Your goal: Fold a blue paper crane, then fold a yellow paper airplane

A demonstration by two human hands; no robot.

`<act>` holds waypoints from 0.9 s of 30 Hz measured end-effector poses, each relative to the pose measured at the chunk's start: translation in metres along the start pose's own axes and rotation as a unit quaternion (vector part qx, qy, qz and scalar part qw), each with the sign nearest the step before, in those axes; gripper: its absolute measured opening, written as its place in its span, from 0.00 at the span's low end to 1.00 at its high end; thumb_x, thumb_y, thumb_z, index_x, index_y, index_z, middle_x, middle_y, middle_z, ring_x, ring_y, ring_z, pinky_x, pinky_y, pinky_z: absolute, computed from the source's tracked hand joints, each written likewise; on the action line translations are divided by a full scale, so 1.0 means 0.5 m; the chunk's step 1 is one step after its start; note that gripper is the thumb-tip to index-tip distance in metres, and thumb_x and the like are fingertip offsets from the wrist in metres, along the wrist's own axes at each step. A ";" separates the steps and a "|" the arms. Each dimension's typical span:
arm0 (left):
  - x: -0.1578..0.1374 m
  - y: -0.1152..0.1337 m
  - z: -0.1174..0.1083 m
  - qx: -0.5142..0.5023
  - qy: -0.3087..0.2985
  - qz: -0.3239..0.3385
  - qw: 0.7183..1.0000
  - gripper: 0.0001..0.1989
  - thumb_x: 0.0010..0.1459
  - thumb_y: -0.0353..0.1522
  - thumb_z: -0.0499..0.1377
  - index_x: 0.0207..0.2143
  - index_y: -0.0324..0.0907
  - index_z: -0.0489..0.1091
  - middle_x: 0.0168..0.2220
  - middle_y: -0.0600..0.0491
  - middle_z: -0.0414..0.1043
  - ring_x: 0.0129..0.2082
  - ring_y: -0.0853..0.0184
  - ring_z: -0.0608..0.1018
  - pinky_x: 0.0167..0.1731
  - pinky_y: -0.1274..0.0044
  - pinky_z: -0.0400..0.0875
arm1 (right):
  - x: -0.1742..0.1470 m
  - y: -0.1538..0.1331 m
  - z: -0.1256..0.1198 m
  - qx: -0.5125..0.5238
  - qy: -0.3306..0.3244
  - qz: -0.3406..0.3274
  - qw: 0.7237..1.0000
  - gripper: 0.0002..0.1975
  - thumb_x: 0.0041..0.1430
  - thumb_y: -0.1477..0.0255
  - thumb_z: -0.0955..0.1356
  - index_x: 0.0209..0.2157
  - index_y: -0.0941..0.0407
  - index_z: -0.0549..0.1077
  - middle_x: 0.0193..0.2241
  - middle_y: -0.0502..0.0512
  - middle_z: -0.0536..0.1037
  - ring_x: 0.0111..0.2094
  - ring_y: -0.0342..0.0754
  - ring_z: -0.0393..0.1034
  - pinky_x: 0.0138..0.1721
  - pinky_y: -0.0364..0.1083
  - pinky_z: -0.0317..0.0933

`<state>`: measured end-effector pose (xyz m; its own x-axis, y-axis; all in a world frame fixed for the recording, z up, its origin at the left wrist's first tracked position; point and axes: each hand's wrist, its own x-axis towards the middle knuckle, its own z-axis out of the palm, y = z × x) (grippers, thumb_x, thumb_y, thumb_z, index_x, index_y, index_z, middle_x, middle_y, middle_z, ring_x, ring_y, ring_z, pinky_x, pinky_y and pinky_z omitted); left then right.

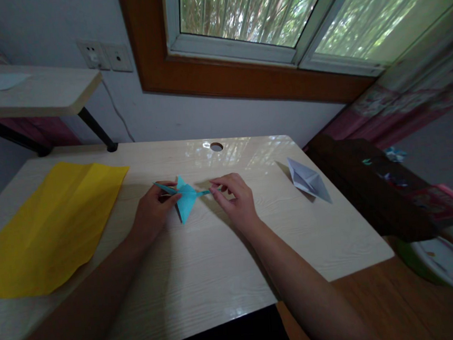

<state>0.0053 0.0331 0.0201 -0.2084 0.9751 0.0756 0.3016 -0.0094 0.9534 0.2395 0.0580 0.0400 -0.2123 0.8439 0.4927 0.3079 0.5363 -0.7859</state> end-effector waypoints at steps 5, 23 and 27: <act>0.009 -0.006 -0.006 -0.077 0.032 -0.031 0.996 0.25 0.47 0.44 0.73 0.46 0.44 0.76 0.36 0.52 0.80 0.37 0.61 0.81 0.40 0.72 0.73 | 0.006 0.021 0.009 0.053 0.047 0.047 0.996 0.28 0.54 0.62 0.77 0.56 0.44 0.71 0.50 0.56 0.71 0.44 0.51 0.68 0.44 0.51 0.66; -0.003 0.012 0.012 -0.131 -0.007 -0.021 0.991 0.16 0.54 0.45 0.68 0.34 0.41 0.78 0.25 0.53 0.76 0.26 0.68 0.72 0.29 0.76 0.67 | 0.003 0.024 0.043 0.233 -0.130 0.159 0.951 0.13 0.55 0.58 0.76 0.28 0.53 0.77 0.36 0.53 0.76 0.37 0.47 0.71 0.38 0.48 0.67; 0.003 0.001 0.012 -0.165 0.018 -0.015 0.986 0.14 0.53 0.42 0.69 0.34 0.41 0.77 0.26 0.54 0.76 0.26 0.68 0.74 0.30 0.77 0.67 | 0.001 0.026 0.044 0.266 -0.141 0.209 0.930 0.14 0.53 0.59 0.76 0.27 0.55 0.75 0.31 0.50 0.74 0.31 0.44 0.69 0.32 0.45 0.64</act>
<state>0.0109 0.0358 0.0189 -0.2465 0.9678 0.0508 -0.0228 -0.0582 0.9980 0.2229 0.0650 0.0216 -0.4347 0.8995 0.0447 -0.0694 0.0160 -0.9975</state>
